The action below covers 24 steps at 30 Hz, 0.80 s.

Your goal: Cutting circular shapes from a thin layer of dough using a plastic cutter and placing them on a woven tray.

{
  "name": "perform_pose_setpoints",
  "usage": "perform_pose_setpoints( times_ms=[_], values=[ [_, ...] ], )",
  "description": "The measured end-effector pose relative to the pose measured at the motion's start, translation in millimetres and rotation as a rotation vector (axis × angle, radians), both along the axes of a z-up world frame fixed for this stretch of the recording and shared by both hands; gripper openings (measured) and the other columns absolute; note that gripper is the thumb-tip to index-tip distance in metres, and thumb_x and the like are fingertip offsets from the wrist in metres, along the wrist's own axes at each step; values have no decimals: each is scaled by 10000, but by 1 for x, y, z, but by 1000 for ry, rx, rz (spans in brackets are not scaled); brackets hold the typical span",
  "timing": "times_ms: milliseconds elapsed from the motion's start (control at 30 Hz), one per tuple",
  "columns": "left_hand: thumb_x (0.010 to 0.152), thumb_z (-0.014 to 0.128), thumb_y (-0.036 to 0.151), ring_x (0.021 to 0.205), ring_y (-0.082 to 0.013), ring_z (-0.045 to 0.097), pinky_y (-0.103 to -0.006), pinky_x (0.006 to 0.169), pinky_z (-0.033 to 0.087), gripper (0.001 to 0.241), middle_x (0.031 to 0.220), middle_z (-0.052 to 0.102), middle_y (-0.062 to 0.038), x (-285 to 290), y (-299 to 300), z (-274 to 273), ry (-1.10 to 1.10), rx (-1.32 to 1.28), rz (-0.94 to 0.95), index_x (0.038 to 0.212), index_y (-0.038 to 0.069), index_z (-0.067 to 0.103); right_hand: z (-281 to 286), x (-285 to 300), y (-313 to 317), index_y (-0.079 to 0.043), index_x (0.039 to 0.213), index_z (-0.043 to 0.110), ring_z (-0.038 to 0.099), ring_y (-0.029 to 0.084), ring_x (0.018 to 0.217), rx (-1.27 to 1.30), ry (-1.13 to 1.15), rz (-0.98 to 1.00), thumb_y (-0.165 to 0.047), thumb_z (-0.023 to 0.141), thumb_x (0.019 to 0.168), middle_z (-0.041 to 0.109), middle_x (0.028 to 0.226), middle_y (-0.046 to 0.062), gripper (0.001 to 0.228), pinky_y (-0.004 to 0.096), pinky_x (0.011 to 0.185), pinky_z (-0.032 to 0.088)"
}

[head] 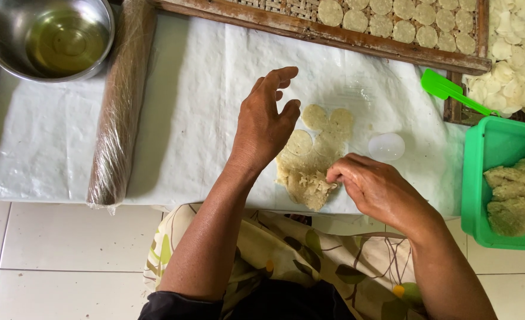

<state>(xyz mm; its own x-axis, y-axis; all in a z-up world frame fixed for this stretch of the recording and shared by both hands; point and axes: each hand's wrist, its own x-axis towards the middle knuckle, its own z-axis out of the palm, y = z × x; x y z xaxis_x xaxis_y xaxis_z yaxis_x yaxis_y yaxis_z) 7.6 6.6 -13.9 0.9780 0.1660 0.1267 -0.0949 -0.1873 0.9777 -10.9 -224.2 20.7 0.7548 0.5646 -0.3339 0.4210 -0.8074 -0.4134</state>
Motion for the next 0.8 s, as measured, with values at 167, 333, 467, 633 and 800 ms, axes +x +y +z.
perform_pose_setpoints(
  times_ms=[167,333,467,633,800],
  values=[
    [914,577,-34,1293,-378,613,-473,1097,515,454,1259,643,-226,2,4,-4,-42,-25,62,1364,26,570,-38,35,-14,-168,1071,646,700,375,956,71,-185,-1,-89,596,951,691,998,114,152,500,785,568],
    [909,589,-33,1276,-376,626,-465,1084,529,442,1248,651,-224,1,7,-4,-71,-40,89,1346,31,581,-41,65,13,-157,1086,676,707,317,903,147,-350,-88,-110,648,974,681,940,79,125,440,763,565],
    [902,619,-16,1273,-386,629,-474,1080,536,458,1241,660,-216,1,7,-3,-61,-70,93,1354,52,588,-62,87,26,-156,1059,700,708,378,879,106,-435,-28,-93,615,986,685,915,111,129,468,707,563],
    [904,626,10,1269,-371,642,-471,1082,543,460,1240,668,-192,2,7,-5,-42,-93,91,1356,91,593,-64,85,41,-138,997,708,699,370,873,43,-433,-34,-132,652,950,668,908,112,73,478,718,564],
    [911,619,42,1248,-383,654,-528,1066,542,473,1250,660,-186,-2,7,2,3,-73,73,1375,129,586,-67,86,47,-139,997,687,682,390,907,-52,-312,-105,-243,714,868,651,895,132,168,540,760,558]
  ],
)
